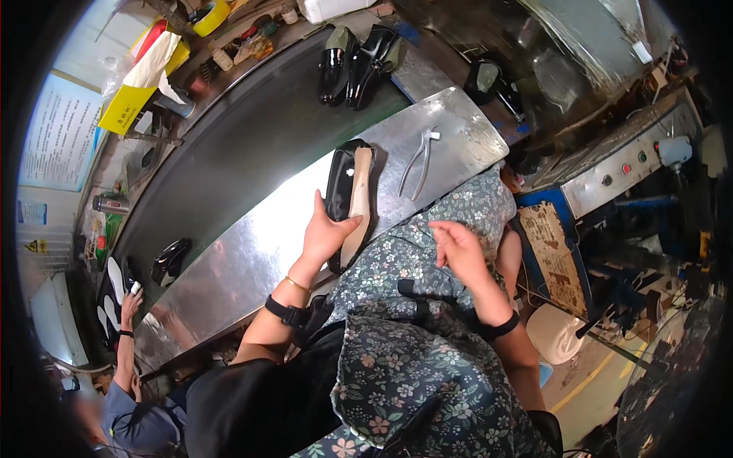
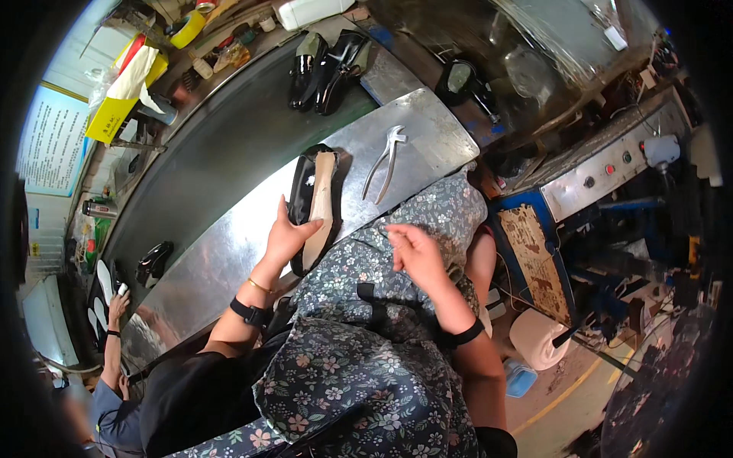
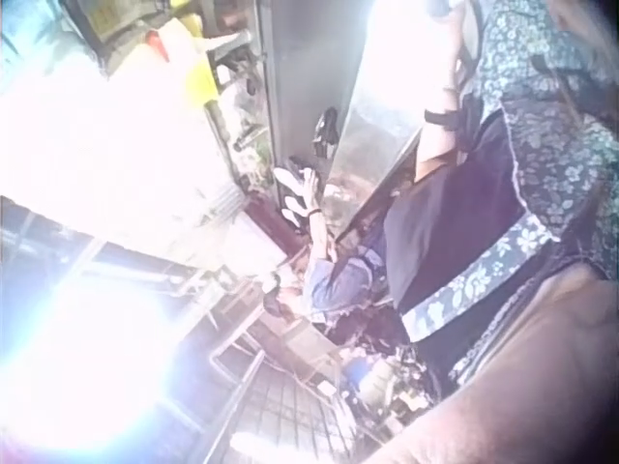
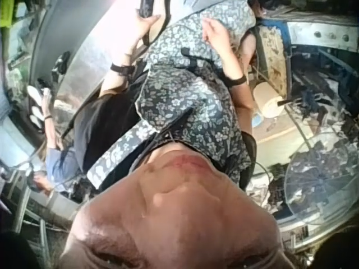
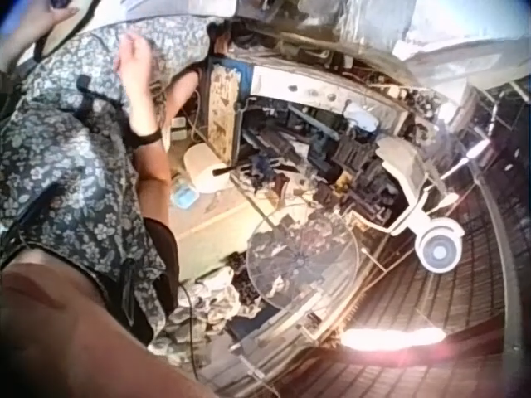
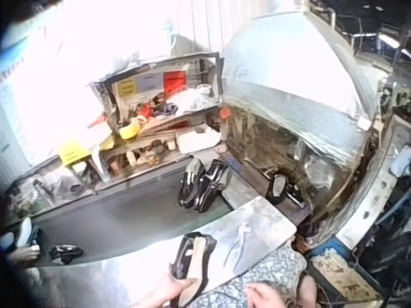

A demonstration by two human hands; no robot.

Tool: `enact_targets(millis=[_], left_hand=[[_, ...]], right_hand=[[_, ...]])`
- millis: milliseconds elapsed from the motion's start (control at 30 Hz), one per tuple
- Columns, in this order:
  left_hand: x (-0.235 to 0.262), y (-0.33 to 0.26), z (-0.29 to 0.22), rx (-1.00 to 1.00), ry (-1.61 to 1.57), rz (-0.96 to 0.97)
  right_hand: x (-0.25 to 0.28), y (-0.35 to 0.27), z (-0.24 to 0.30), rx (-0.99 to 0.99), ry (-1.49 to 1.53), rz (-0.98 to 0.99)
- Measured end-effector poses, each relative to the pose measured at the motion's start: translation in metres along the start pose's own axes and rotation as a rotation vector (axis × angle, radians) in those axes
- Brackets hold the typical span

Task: Manually trim and inspect shoes on an industrial production line.

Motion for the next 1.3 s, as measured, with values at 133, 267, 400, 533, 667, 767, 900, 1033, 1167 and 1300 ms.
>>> enact_targets(millis=[133, 267, 400, 533, 667, 767, 900, 1033, 1167, 1300], left_hand=[[-0.022, 0.000, 0.010, 0.081, -0.447, 0.122], [-0.039, -0.027, -0.064, -0.111, -0.732, 0.227], [-0.022, -0.094, -0.184, -0.645, -0.745, 0.569], [-0.038, -0.112, -0.197, -0.552, -0.803, 1.195], [-0.061, -0.101, -0.158, -0.584, -0.513, 1.136], [-0.072, -0.091, -0.126, -0.551, -0.446, 1.008], [-0.076, -0.089, -0.114, -0.580, -0.288, 0.935], [-0.077, -0.096, -0.123, -0.669, -0.161, 0.885], [-0.073, -0.104, -0.133, -0.713, -0.078, 0.854], [-0.075, -0.105, -0.136, -0.743, -0.048, 0.839]], right_hand=[[-0.023, -0.002, -0.022, 0.192, -0.044, -0.007], [-0.048, -0.019, 0.034, 0.266, -0.182, 0.019], [0.003, -0.056, 0.076, 0.701, -0.041, -0.370], [0.115, -0.158, 0.129, 0.530, 0.304, -0.576], [0.224, -0.268, 0.154, 0.686, -0.285, -1.012], [0.314, -0.338, 0.166, 0.633, -0.708, -1.369], [0.410, -0.385, 0.181, 0.378, -0.884, -1.672], [0.482, -0.398, 0.176, 0.249, -0.593, -1.572], [0.475, -0.383, 0.195, 0.032, -0.730, -1.503], [0.464, -0.369, 0.198, -0.089, -0.830, -1.401]])
Point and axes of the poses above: each hand's wrist, its own y-axis towards the middle knuckle, its own x-axis out of the back of the hand, z = x × y, the point moved 5 cm from there along y, towards the middle knuckle
